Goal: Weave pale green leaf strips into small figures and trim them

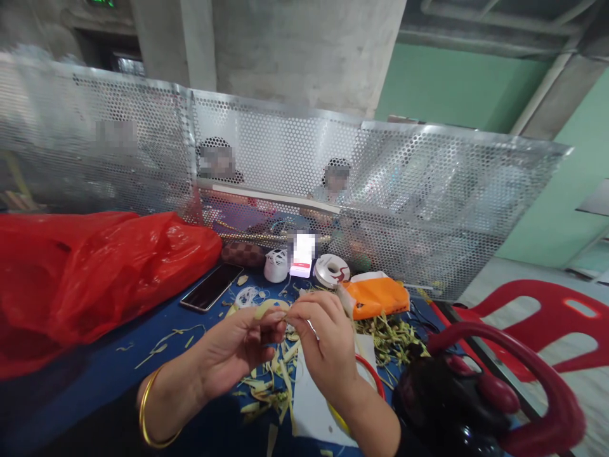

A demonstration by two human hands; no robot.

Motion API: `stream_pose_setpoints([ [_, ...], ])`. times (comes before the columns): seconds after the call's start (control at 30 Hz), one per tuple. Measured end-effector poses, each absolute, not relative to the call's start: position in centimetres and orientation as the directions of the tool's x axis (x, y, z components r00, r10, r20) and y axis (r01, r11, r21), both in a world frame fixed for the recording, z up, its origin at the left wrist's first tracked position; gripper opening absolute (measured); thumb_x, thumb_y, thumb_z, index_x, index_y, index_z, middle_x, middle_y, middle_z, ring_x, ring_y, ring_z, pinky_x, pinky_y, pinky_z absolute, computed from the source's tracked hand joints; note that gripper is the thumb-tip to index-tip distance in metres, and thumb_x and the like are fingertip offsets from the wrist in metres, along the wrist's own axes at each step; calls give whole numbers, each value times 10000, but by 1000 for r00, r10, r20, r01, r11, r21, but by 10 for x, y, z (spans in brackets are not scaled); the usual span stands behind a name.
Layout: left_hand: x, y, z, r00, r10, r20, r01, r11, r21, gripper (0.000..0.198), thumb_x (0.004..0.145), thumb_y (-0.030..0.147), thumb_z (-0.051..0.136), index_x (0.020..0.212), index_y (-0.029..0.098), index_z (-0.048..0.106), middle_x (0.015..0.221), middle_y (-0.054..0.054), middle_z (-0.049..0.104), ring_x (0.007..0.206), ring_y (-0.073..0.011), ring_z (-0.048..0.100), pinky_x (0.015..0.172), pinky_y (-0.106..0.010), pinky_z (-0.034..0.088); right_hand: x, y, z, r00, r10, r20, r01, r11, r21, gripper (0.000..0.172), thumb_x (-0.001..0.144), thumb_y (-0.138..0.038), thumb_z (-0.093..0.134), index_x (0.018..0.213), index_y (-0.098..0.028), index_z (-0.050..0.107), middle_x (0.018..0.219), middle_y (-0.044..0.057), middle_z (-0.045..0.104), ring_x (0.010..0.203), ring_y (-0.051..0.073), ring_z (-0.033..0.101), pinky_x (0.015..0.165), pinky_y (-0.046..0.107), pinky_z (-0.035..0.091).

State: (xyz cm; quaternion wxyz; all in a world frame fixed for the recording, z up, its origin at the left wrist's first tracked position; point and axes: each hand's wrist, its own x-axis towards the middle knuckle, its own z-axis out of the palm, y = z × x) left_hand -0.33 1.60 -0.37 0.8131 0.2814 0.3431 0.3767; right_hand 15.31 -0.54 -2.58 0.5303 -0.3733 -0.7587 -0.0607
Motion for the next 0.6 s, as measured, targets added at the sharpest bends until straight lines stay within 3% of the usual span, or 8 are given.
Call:
stream_pose_setpoints([
  [0.23,2,12,-6,358,929,-93,-379,235,895,177,650,276,753,636,140,641,600,-10,620,577,-109,550,572,-220,466,150,-8,-26,-93,605,791,665,628,-403,119,896,-124,538,825,-212,575,858,33,613,882,194,572,797,339,446],
  [0.6,9,11,-14,149,982,119,-284,-73,956,180,687,283,726,607,139,655,555,2,597,561,-107,507,562,-215,410,138,-16,-23,63,765,641,529,519,-671,103,893,-211,530,817,-196,598,749,14,649,692,161,613,643,264,486],
])
